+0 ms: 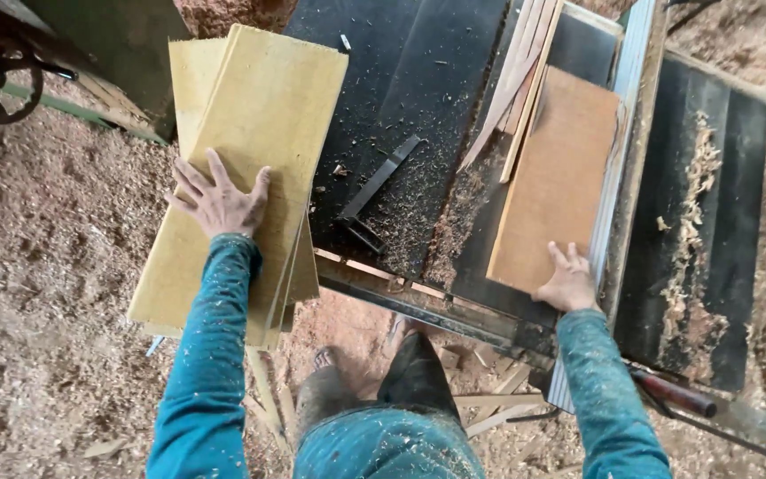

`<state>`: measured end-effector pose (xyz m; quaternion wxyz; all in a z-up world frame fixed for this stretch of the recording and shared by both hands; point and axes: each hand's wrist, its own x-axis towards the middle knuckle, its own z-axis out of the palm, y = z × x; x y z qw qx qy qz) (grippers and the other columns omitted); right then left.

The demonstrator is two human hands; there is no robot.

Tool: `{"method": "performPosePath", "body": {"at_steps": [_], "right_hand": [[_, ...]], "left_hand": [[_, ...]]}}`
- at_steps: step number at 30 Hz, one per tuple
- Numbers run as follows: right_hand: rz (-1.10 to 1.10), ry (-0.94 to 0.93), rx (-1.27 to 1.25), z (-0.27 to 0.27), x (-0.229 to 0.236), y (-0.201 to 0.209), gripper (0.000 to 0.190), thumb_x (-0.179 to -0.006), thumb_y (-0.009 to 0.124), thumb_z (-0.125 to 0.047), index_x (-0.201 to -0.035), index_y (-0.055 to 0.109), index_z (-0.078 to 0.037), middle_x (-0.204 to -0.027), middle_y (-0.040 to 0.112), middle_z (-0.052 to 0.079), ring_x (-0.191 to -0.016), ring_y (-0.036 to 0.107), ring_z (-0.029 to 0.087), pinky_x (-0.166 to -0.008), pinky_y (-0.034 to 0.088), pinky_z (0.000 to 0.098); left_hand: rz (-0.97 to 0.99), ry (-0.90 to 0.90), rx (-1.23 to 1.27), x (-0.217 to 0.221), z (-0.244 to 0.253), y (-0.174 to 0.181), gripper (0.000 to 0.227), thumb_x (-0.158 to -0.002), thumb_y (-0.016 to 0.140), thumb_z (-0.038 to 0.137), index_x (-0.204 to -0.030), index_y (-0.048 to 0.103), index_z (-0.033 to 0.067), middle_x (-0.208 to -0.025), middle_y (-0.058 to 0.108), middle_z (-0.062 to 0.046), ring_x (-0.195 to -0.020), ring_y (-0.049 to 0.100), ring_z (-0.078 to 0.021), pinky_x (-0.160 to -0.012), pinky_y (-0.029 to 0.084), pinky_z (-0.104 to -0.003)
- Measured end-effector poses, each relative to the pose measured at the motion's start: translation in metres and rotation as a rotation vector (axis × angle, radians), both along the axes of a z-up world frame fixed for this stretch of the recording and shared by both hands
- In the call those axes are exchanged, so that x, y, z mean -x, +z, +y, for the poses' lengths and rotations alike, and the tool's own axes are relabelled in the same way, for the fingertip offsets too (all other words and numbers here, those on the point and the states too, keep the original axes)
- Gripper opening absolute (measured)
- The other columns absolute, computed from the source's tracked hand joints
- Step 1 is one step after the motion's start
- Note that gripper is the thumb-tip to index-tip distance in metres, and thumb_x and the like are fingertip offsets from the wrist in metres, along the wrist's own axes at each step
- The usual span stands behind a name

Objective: Cutting multiple wooden boards to size using a table saw in a workshop.

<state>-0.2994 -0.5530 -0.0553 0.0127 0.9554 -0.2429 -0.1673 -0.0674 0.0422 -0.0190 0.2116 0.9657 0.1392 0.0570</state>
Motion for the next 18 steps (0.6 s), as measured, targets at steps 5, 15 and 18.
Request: {"method": "performPosePath", "body": {"at_steps": [5,15,18], "right_hand": [[0.024,-0.009,0.003,-0.012,-0.021,0.003,0.131,-0.043,0.094,-0.052,-0.161,0.041,-0.029,-0.169,0.034,0.015,-0.149,0.041,0.039,-0.113,0.046,0.0555],[0.065,-0.074,-0.140,-0.015,-0.067,0.030,0.130,-0.053,0.097,-0.027,-0.163,0.028,-0.022,-0.169,0.019,0.022,-0.148,0.026,0.046,-0.119,0.031,0.0515],[0.049,-0.036,-0.134,-0.023,-0.084,0.033,0.127,-0.053,0.094,-0.028,-0.162,0.030,-0.020,-0.168,0.020,0.025,-0.147,0.028,0.048,-0.118,0.033,0.0500]], "left_hand": [[0.050,0.002,0.003,-0.002,-0.001,-0.002,0.099,-0.092,0.048,0.084,-0.162,0.035,0.0157,-0.167,0.016,-0.029,-0.157,0.010,-0.0421,-0.122,0.001,-0.067],[0.267,-0.034,-0.061,-0.014,0.000,0.001,0.121,-0.073,0.014,0.098,-0.166,0.011,0.0213,-0.169,-0.005,-0.025,-0.159,-0.004,-0.0409,-0.122,-0.006,-0.067],[0.277,-0.015,-0.073,-0.015,0.001,-0.001,0.124,-0.070,0.012,0.100,-0.165,0.010,0.0212,-0.169,-0.006,-0.024,-0.159,-0.006,-0.0396,-0.122,-0.007,-0.066]]}}
